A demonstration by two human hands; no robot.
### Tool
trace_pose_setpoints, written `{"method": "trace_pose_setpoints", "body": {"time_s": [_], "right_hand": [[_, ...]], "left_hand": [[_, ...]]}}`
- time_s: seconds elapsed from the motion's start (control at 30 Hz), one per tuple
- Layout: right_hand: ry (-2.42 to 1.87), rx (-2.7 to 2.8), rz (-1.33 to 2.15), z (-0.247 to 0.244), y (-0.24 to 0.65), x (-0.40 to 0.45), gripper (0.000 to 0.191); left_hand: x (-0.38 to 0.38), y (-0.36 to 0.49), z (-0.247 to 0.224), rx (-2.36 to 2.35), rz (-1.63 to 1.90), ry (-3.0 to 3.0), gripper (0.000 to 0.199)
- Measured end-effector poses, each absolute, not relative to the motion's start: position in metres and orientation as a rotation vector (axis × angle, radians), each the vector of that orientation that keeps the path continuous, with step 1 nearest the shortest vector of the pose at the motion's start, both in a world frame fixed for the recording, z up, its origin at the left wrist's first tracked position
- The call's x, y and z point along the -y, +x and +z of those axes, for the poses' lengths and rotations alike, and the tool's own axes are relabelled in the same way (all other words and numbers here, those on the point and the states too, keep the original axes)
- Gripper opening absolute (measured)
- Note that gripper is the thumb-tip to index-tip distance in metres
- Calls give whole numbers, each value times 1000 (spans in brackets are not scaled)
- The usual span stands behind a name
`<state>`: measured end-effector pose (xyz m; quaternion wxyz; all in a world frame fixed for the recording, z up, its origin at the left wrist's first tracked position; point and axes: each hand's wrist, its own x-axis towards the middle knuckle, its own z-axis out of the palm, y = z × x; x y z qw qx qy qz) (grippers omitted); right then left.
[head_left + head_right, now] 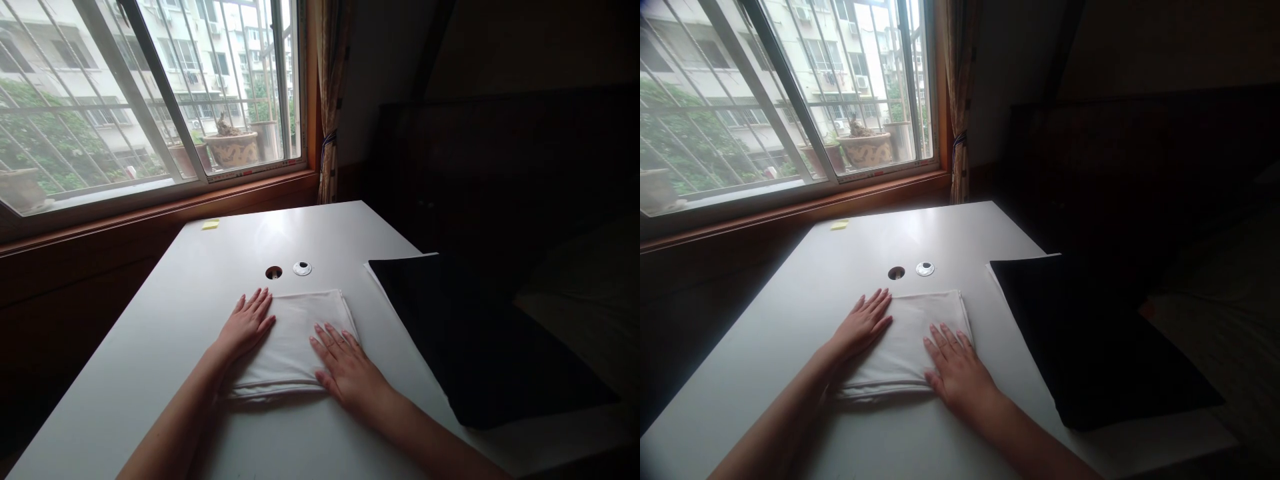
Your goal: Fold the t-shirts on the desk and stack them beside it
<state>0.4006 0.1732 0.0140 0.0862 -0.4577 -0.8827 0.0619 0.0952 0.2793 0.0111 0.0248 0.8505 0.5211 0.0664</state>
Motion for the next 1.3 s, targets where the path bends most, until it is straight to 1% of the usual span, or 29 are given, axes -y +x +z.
{"method": "trace_pose_setpoints", "body": {"time_s": [0.13,0.27,0.37,0.47,0.57,0.67,0.73,0.8,0.9,0.93,1.03,1.1,1.17,1.23,1.3], "right_hand": [[-1388,2632,187,12,402,-173,59],[-1394,2635,200,12,409,-173,60],[-1439,2595,125,10,419,-175,59],[-1550,2503,4,4,429,-175,58],[-1653,2401,-100,-4,431,-167,58],[-1700,2349,-141,-6,421,-145,63],[-1670,2398,-77,3,411,-125,68],[-1581,2496,84,21,402,-109,67],[-1460,2569,380,55,395,-108,46],[-1454,2553,423,64,395,-114,40],[-1513,2429,320,73,401,-149,31],[-1574,2332,233,63,408,-174,33],[-1630,2249,215,49,413,-194,38],[-1671,2190,287,39,416,-206,44],[-1701,2128,430,36,417,-211,49]], "left_hand": [[-291,68,9,-1767,156,2493,66],[-296,30,0,-1968,246,2365,63],[-289,6,-6,-2069,300,2290,65],[-275,-8,-10,-2071,365,2265,67],[-260,-11,-13,-2000,474,2283,64],[-251,-9,-11,-1937,508,2289,60],[-249,-7,-8,-1922,513,2285,59],[-248,-5,-6,-1914,529,2284,58],[-248,-6,-5,-1893,585,2292,54],[-248,-7,-5,-1880,613,2298,53],[-248,-5,-2,-1837,718,2304,51],[-247,2,1,-1799,778,2294,49],[-245,13,6,-1755,808,2292,46],[-243,27,10,-1731,794,2296,43],[-241,42,14,-1738,756,2283,40]]}}
